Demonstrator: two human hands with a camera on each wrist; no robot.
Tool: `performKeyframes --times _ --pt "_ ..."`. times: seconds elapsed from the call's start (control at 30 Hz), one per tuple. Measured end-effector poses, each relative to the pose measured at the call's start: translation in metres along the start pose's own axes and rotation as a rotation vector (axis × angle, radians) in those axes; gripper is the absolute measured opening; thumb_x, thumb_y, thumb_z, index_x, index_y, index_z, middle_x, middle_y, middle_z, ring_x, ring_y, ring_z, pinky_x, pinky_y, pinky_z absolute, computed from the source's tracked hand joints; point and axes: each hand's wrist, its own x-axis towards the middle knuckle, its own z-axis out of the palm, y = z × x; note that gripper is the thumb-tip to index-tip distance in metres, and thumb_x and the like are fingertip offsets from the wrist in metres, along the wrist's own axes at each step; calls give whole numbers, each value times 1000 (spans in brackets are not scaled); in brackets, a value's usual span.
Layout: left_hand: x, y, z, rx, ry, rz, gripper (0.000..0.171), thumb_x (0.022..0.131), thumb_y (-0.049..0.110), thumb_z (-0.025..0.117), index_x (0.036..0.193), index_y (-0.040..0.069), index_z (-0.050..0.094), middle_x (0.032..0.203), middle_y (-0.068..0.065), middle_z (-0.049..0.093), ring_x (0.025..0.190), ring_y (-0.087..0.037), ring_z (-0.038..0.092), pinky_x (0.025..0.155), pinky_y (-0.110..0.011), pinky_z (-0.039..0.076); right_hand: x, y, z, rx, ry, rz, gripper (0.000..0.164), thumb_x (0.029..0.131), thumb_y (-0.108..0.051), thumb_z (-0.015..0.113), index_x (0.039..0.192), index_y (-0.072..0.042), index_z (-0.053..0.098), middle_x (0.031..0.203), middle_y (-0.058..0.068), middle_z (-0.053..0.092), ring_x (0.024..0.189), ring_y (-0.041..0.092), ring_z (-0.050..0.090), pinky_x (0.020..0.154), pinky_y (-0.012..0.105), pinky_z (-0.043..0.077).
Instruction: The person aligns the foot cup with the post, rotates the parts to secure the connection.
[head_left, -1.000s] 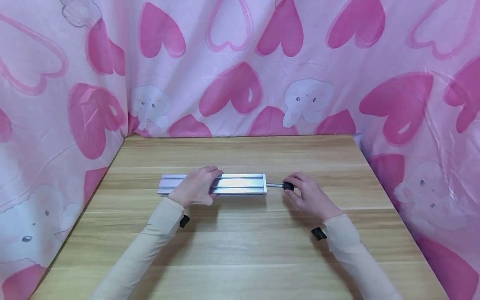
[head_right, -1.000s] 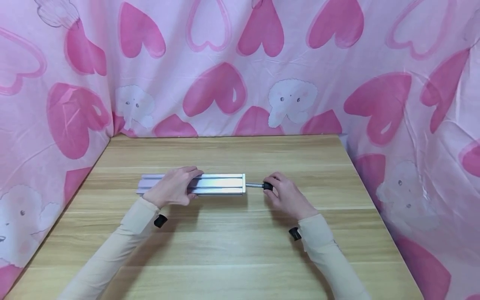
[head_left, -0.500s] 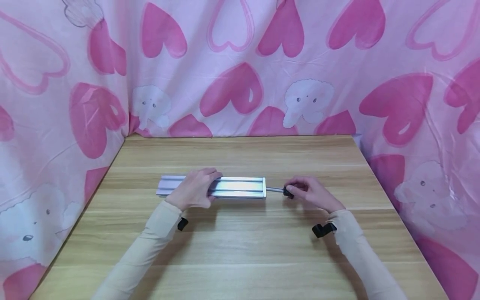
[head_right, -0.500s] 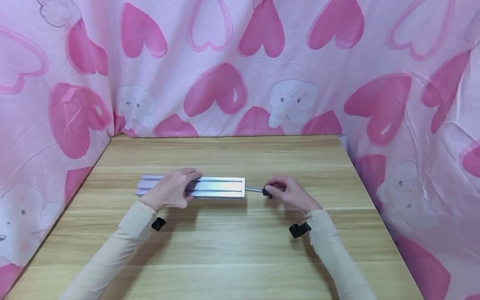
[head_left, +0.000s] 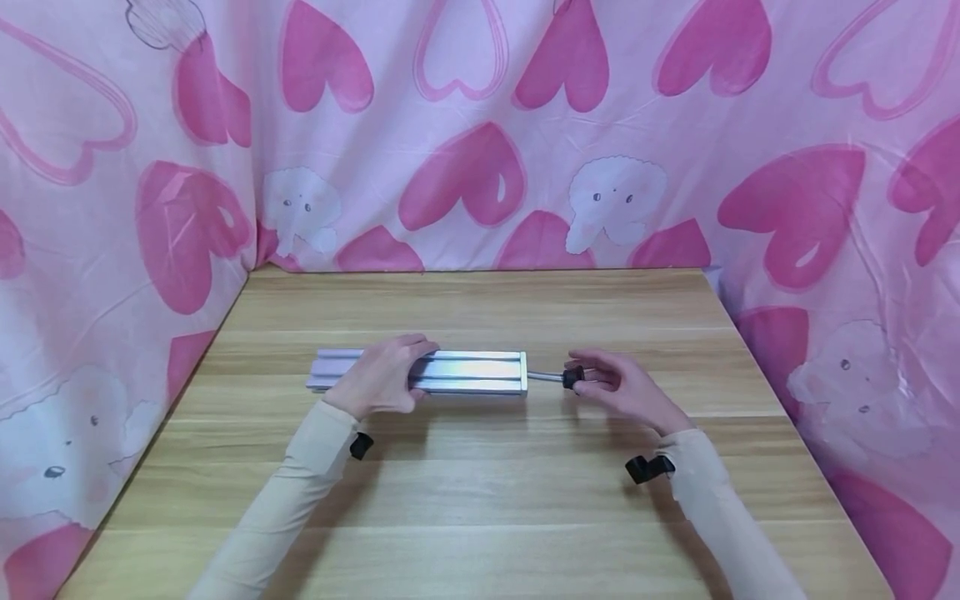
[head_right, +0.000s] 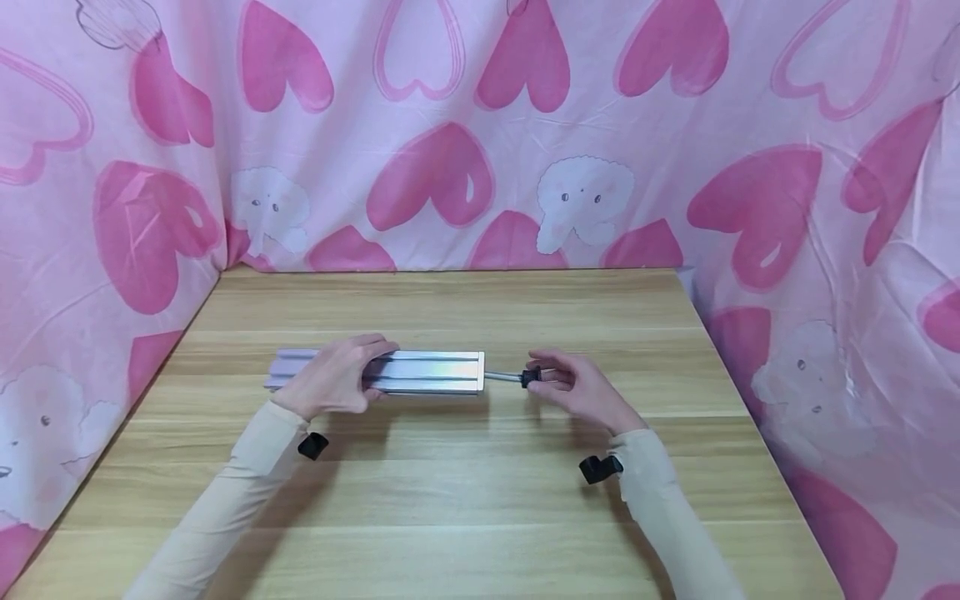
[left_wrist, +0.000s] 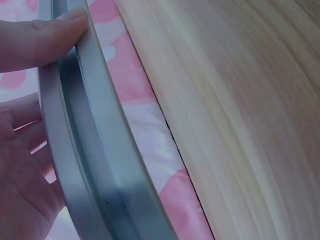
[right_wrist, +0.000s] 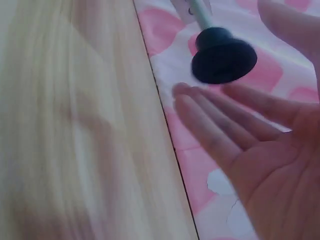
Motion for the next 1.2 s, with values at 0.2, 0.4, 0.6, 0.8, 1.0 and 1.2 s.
performKeyframes --times 0.2,0.4,0.6,0.8,1.0,1.2 --pt "0 -5 -2 -20 9 -2 65 63 22 78 124 3 68 115 -9 71 99 -23 68 87 -43 58 -6 0 7 -90 101 -171 66 84 -9 82 143 -20 56 138 8 64 119 22 67 103 31 52" --pt "-1 -5 -1 -13 9 10 62 63 25 78 121 5 69 105 -5 70 85 -17 64 78 -38 57 -3 -3 10 -189 202 -285 60 79 1 83 134 -12 64 125 9 71 107 18 72 96 38 55" --pt "-1 -2 0 -5 18 8 63 64 26 77 123 4 68 111 -8 72 92 -19 67 84 -40 58 1 -5 -1 -139 101 -186 51 84 -8 81 132 -8 65 120 5 74 104 13 72 94 31 56" --pt "0 1 0 23 58 45 65 62 23 78 122 2 68 112 -11 72 96 -24 70 85 -43 59 8 1 -15 42 -63 -27 39 95 -20 70 127 3 65 111 20 75 97 24 75 86 29 60" --pt "1 3 0 19 63 53 65 62 23 78 122 2 68 113 -11 72 96 -23 70 86 -42 59 9 3 -17 214 -147 29 39 103 -21 57 123 12 62 107 34 71 95 44 73 84 48 60" --pt "0 1 0 3 40 31 64 64 23 78 124 2 68 116 -11 72 100 -24 70 89 -43 59 -2 5 -8 131 -14 -3 51 98 -22 66 144 -4 54 134 19 65 115 12 68 97 22 53"
